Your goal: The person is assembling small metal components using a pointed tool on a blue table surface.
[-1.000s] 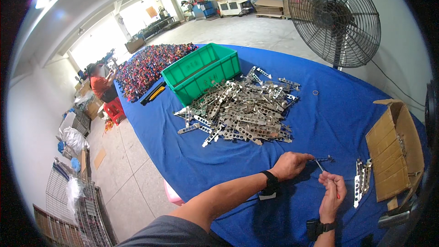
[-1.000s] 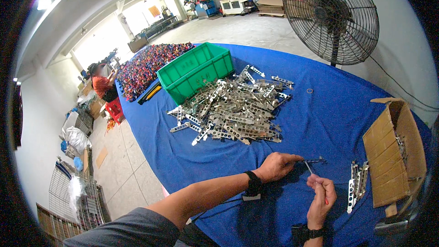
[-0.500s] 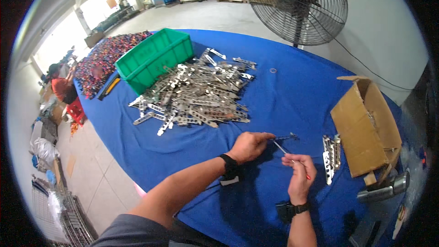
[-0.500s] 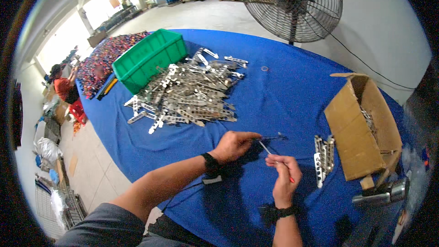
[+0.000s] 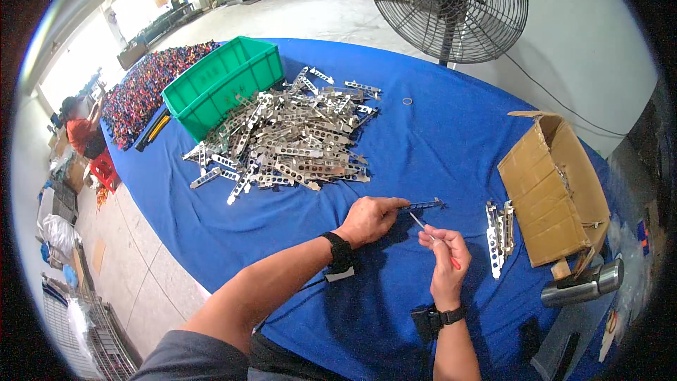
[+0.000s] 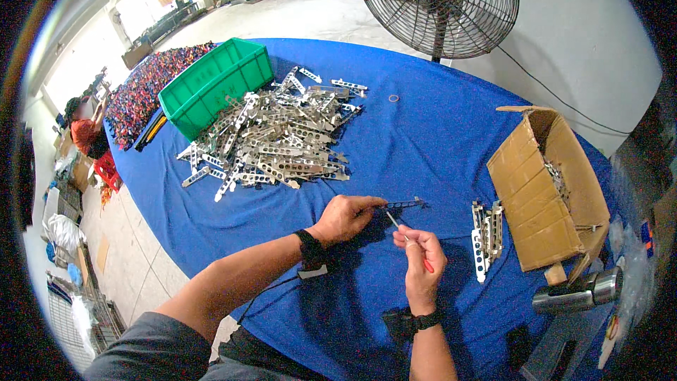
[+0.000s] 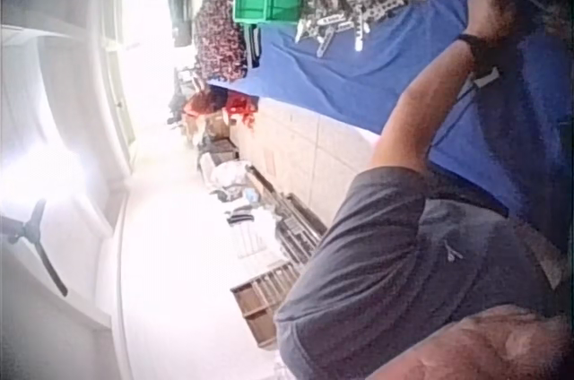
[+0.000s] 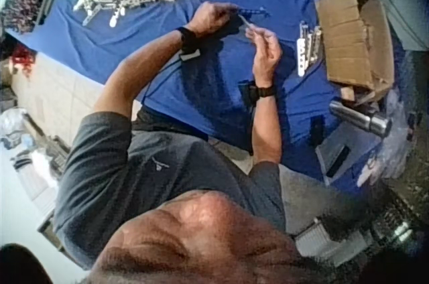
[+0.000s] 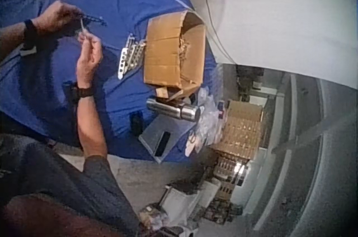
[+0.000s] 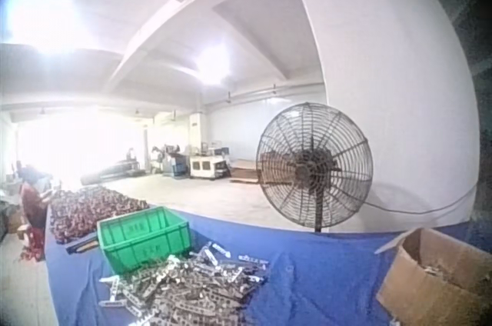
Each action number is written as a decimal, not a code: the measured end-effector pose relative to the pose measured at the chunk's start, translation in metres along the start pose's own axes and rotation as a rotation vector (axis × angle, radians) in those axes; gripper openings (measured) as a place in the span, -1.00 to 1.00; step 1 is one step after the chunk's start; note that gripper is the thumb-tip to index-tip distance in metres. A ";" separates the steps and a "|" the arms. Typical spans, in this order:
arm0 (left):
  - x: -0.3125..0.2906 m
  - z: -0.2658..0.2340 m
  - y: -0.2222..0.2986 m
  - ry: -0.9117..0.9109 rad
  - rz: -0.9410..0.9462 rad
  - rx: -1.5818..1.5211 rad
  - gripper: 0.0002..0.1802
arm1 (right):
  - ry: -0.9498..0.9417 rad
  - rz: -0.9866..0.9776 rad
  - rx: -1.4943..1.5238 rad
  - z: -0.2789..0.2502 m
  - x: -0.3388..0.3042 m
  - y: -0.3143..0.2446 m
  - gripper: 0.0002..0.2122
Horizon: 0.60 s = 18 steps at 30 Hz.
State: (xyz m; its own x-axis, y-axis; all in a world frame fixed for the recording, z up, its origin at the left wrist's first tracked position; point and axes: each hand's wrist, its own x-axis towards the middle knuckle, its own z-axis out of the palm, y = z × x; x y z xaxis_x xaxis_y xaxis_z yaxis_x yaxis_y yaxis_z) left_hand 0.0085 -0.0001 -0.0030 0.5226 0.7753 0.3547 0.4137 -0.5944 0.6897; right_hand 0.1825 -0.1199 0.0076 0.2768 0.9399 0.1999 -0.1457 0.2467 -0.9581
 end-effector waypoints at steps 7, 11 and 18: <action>0.000 0.001 -0.001 -0.009 -0.011 0.006 -0.66 | -0.039 -0.005 -0.083 0.001 0.000 -0.001 -0.83; 0.000 0.000 -0.001 -0.031 -0.046 -0.017 -0.65 | -0.030 -0.025 -0.032 0.004 -0.001 0.001 -0.83; -0.001 0.005 -0.007 0.013 0.009 -0.003 -0.67 | -0.031 -0.037 -0.044 0.004 -0.001 0.001 -0.84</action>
State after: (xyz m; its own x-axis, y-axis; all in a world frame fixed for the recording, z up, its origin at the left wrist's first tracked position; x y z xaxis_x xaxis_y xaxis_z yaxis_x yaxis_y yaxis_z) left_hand 0.0087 0.0019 -0.0110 0.5165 0.7724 0.3696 0.4062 -0.6010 0.6884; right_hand 0.1784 -0.1200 0.0073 0.2520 0.9372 0.2411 -0.0936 0.2716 -0.9578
